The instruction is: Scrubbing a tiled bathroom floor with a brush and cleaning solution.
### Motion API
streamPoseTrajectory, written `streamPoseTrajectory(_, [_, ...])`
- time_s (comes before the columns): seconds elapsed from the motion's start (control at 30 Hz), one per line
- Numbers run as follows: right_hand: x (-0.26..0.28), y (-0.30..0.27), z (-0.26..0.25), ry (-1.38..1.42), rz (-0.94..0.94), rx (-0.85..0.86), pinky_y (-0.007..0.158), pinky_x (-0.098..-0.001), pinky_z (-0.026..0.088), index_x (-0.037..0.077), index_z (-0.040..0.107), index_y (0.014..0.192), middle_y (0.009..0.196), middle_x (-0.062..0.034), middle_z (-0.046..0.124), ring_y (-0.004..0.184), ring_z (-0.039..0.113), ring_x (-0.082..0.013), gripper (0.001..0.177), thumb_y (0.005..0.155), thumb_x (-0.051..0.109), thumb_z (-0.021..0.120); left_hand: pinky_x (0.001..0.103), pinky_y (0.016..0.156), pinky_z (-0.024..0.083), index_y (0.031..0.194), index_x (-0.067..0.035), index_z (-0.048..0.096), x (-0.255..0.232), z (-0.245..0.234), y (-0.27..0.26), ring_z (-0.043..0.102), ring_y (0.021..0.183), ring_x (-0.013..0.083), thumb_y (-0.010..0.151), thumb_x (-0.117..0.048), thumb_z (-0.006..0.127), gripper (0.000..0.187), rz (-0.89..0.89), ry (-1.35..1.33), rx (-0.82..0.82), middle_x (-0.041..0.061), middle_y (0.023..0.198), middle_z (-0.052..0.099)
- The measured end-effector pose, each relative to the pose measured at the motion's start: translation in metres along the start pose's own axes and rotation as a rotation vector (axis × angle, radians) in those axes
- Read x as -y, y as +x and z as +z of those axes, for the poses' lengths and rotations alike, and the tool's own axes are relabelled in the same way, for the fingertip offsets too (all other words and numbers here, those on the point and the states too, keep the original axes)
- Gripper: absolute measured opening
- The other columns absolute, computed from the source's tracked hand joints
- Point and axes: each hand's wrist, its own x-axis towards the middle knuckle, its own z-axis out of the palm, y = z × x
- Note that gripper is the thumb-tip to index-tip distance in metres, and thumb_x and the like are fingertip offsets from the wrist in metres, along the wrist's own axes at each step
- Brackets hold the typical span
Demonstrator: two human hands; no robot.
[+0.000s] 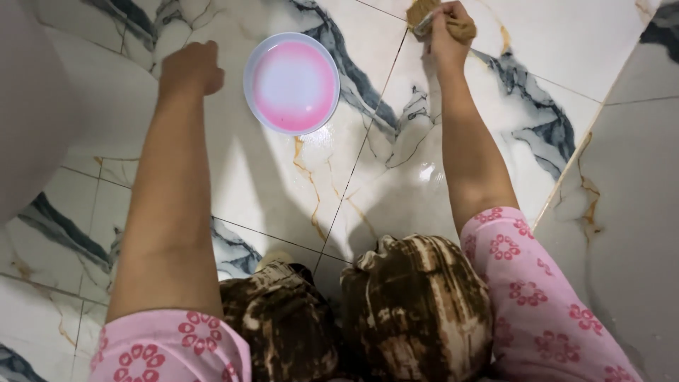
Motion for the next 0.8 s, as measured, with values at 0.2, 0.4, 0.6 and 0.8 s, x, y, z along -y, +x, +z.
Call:
streamPoseTrajectory(0.2, [0.032,0.001,-0.043,-0.351,0.215,-0.167,0.07,-0.0246,0.054,0.015,0.068,0.102,0.096,0.0008,0.073,0.085,0.069,-0.0083,0.004,0.099,0.014,0.065,0.055,0.089,0.053,0.128,-0.007,0.059,-0.019,-0.013,-0.006,0.064,0.113,0.0401,0.095,-0.025,0.064,0.039,0.08,-0.065,0.05,0.018,0.123,0.067])
streamPoseTrajectory(0.4, [-0.014,-0.009,-0.022,-0.133,-0.081,-0.142,0.081,-0.0307,0.057,0.008,0.069,0.109,0.104,-0.0045,0.073,0.094,0.066,-0.0148,0.007,0.103,0.01,0.067,0.053,0.087,0.056,0.126,-0.007,0.064,-0.022,0.0,0.016,0.067,0.113,0.0387,0.093,-0.02,0.067,0.036,0.048,0.005,-0.025,0.019,0.123,0.069])
streamPoseTrajectory(0.6, [0.051,-0.02,-0.04,-0.178,0.063,0.075,0.078,-0.0274,0.056,0.011,0.067,0.105,0.095,0.0008,0.07,0.089,0.066,-0.0114,0.008,0.106,0.011,0.059,0.053,0.086,0.055,0.126,-0.005,0.063,-0.032,-0.014,-0.003,0.067,0.109,0.0416,0.092,-0.016,0.066,0.036,0.127,-0.05,0.003,0.021,0.122,0.068])
streamPoseTrajectory(0.8, [0.099,-0.089,-0.028,-0.219,0.055,0.222,0.08,-0.0255,0.053,0.009,0.068,0.101,0.097,0.0004,0.069,0.091,0.063,-0.0123,0.007,0.105,0.01,0.062,0.053,0.089,0.055,0.129,-0.009,0.063,-0.017,0.005,0.012,0.065,0.114,0.0397,0.09,-0.016,0.066,0.04,0.038,0.018,0.042,0.02,0.125,0.068])
